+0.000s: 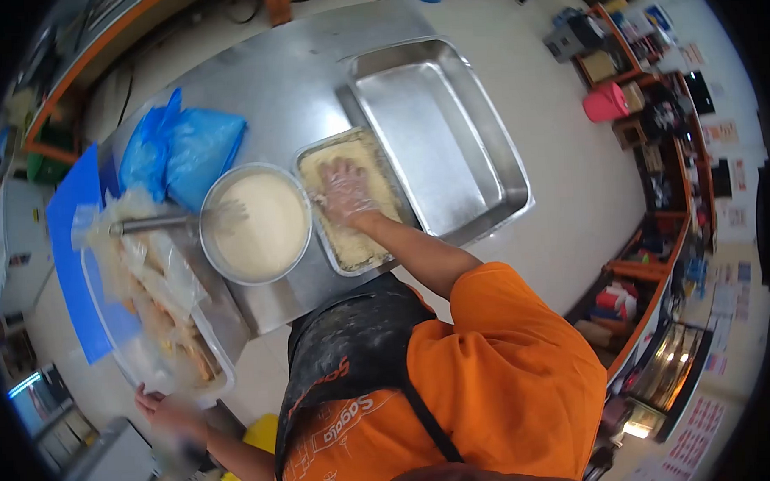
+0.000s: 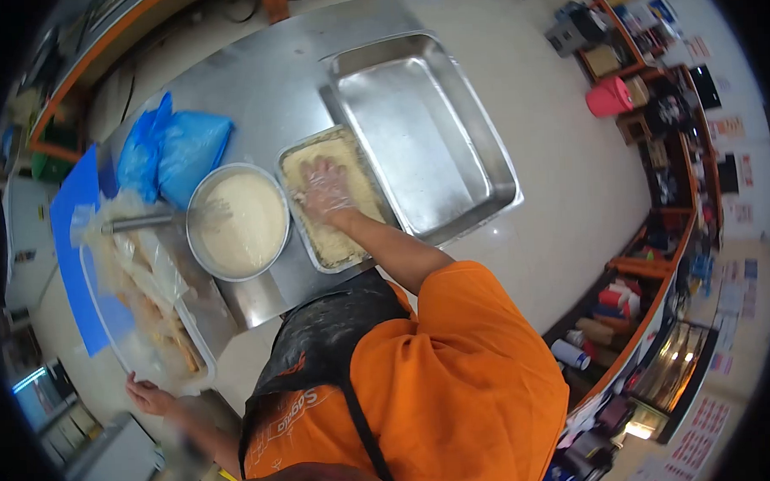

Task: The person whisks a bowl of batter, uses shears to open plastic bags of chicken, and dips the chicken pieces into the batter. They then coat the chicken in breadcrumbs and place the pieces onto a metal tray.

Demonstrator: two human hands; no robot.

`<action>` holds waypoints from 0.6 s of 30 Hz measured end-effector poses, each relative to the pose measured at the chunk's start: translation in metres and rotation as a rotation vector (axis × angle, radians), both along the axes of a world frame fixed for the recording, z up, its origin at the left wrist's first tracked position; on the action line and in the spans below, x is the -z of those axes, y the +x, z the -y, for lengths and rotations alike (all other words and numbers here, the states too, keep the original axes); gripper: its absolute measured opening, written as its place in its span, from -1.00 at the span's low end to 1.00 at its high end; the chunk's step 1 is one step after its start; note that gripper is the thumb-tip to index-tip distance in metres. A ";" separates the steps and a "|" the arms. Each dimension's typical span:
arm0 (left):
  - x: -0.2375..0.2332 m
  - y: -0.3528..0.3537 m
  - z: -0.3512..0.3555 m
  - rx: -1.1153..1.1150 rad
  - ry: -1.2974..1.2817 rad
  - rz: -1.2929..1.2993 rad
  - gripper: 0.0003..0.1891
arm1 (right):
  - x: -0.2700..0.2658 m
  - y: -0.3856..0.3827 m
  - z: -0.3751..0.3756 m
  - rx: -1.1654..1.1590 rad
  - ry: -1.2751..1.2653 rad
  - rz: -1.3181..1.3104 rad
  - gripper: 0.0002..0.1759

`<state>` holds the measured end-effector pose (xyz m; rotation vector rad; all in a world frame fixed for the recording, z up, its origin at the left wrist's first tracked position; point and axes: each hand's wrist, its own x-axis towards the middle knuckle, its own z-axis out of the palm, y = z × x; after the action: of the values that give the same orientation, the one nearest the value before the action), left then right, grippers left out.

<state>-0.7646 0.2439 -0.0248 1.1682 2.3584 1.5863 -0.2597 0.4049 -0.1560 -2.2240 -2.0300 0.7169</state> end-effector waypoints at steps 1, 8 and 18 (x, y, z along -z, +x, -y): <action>-0.001 -0.004 0.001 0.009 -0.008 0.014 -0.64 | -0.003 0.001 0.003 -0.010 -0.012 0.003 -0.14; 0.000 -0.003 0.000 0.052 -0.023 -0.041 -0.61 | -0.009 0.001 0.026 -0.107 0.003 -0.005 -0.11; 0.009 -0.010 0.002 0.104 0.016 -0.077 -0.66 | -0.015 0.049 -0.008 -0.269 0.072 0.095 -0.65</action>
<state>-0.7744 0.2414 -0.0337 1.3553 2.2922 1.5566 -0.2108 0.4125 -0.1413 -2.0057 -2.3896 0.5541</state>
